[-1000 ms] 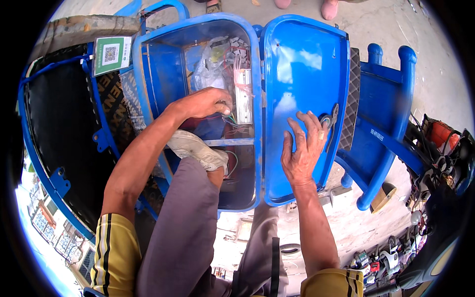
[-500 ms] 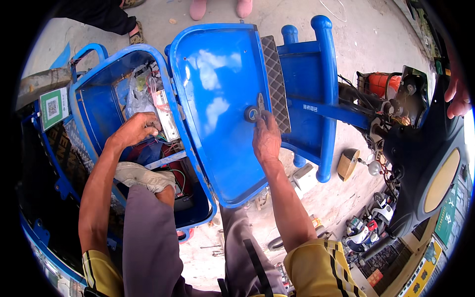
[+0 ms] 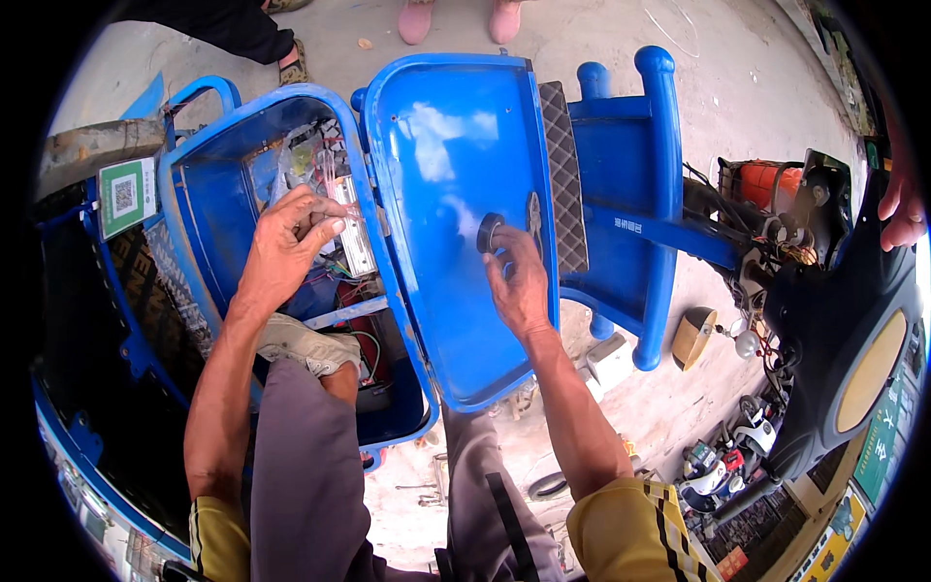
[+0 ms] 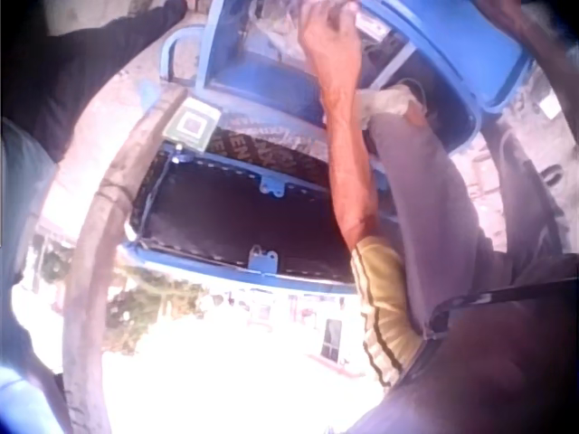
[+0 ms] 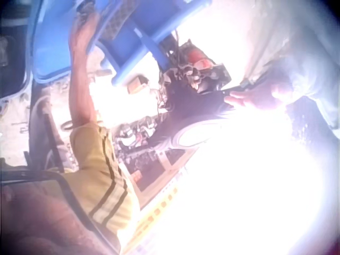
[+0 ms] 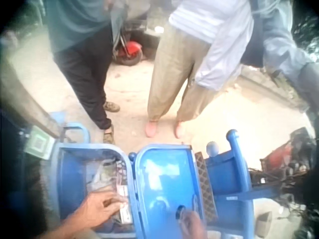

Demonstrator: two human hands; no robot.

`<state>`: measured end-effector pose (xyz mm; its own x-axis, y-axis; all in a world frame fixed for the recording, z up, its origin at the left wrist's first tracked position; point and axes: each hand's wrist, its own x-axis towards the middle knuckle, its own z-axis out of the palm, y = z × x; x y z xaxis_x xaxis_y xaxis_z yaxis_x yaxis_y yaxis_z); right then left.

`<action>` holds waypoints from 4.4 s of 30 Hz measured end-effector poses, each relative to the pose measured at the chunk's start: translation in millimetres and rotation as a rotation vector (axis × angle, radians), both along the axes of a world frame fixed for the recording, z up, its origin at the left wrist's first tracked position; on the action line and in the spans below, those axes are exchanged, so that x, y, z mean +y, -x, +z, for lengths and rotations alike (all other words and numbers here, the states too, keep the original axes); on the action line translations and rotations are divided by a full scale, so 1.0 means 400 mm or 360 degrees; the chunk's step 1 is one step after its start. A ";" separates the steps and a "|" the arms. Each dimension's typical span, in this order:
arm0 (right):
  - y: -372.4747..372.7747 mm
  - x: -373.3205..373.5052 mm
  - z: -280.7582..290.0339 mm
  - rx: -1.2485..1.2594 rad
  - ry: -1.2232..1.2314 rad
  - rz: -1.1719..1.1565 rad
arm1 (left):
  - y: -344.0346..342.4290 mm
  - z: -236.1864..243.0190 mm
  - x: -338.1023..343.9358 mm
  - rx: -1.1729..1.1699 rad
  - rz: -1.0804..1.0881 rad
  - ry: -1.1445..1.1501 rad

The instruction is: The person works inside the open storage compartment of a blue electric scooter, manipulating wires and components. They use a roll of black tape to wrap and secure connections within the compartment.

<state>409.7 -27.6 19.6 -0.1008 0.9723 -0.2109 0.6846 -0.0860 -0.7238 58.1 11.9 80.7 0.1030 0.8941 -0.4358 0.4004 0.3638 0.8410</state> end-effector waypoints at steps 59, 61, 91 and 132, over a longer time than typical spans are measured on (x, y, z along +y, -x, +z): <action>0.214 -0.012 0.216 -0.0294 0.0314 0.0425 | -0.125 -0.017 -0.205 -0.1176 0.0396 0.0371; 0.222 -0.009 0.214 -0.0291 0.0340 0.0405 | -0.123 0.003 -0.187 -0.1051 0.0364 0.0370; 0.262 0.022 0.265 -0.0152 0.0647 0.0265 | -0.058 0.041 -0.157 -0.0043 0.0386 -0.0284; 0.508 -0.155 0.194 0.1163 0.1586 -0.0726 | 0.080 -0.204 0.000 0.0432 -0.0720 0.0434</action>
<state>206.5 -89.5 97.2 -0.2032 0.4094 -0.8894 -0.0674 -0.9121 -0.4044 26.2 11.9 -1.0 0.3005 0.6395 -0.7077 0.7537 0.2955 0.5871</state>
